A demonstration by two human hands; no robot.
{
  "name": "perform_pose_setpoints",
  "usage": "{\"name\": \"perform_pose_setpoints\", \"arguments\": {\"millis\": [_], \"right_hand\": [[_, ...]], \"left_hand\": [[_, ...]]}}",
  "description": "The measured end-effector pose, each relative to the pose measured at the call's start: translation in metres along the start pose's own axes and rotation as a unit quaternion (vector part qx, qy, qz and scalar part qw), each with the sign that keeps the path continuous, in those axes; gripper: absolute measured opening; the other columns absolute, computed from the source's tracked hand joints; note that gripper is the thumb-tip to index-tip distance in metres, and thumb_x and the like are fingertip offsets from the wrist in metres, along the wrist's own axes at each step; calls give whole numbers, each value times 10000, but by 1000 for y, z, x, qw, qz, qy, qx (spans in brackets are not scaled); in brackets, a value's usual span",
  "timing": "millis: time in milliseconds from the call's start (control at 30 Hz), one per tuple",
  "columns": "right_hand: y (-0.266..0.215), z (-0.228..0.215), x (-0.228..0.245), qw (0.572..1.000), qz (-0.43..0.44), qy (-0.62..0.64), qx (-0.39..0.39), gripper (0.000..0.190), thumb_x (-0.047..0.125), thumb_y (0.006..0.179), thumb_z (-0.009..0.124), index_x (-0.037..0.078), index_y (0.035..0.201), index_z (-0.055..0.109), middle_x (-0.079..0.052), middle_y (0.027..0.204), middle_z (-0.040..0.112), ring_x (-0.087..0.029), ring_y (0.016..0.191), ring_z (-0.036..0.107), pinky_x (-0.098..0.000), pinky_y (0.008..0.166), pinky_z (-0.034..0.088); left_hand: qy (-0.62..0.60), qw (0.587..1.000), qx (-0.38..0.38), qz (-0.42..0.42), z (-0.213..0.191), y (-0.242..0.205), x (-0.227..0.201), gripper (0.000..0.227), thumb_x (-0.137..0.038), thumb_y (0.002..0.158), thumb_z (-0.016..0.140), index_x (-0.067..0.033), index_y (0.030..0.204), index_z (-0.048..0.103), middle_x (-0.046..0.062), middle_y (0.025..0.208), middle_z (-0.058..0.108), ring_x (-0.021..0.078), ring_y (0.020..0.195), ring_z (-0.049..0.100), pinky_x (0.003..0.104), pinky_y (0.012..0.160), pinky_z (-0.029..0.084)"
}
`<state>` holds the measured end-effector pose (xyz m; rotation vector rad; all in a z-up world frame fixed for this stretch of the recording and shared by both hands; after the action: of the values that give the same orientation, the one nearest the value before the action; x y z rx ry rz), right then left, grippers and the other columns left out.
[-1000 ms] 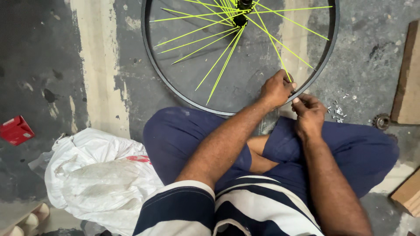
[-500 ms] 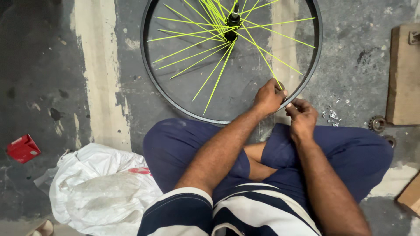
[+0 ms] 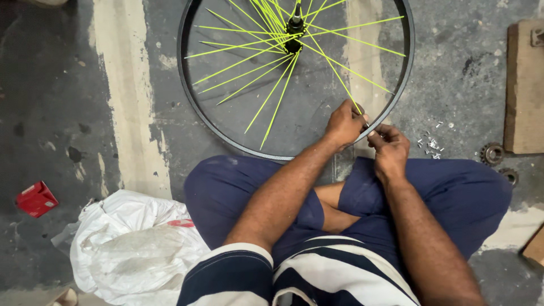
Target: The person sits on the floor and assembles a bicycle wheel by inserting neon yellow spokes into the rim and hub. They secure each spoke with a nipple and tighten it by hand, working systematically around the wheel.
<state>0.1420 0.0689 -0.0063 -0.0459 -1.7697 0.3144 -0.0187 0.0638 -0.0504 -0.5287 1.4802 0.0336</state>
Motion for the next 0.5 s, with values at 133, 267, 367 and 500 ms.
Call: {"name": "perform_pose_setpoints", "arguments": {"millis": [133, 267, 367, 500], "right_hand": [[0, -1, 0, 1000, -13, -9, 5, 188, 3, 900, 772, -16, 1069, 695, -38, 912, 701, -116, 752, 613, -238, 685, 496], [4, -4, -11, 995, 31, 91, -8, 211, -10, 909, 781, 5, 1062, 637, -29, 872, 659, -120, 724, 598, -237, 639, 473], [10, -1, -18, 991, 41, 127, 14, 175, -16, 928, 755, 2, 1064, 646, -48, 862, 654, -132, 732, 617, -242, 650, 488], [10, 2, -24, 992, 33, 117, 30, 195, -27, 894, 740, 3, 1072, 664, -44, 888, 664, -131, 752, 624, -245, 695, 527]], "left_hand": [[22, 1000, -4, 11, -2, 1, 0, 281, -164, 853, 763, 8, 1043, 648, 128, 866, 740, 251, 789, 750, 374, 714, 586], [-30, 999, 41, 4, 8, 10, 17, 375, -151, 817, 789, 13, 1119, 637, 147, 961, 740, 239, 880, 730, 372, 753, 594], [-130, 988, 77, -9, 14, 15, 23, 459, -132, 796, 784, 13, 1194, 606, 153, 1019, 731, 237, 940, 711, 376, 782, 593], [62, 998, 18, 10, 2, 2, 4, 425, -196, 843, 807, 10, 1163, 620, 180, 979, 734, 287, 914, 705, 401, 796, 561]]}}
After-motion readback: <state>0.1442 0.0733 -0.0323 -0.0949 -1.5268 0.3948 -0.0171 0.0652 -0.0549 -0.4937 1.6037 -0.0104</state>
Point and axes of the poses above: each hand's wrist, its own y-axis towards the middle knuckle, its own z-axis out of the palm, x = y × z, the point moved 7 cm from there along y, towards the middle knuckle
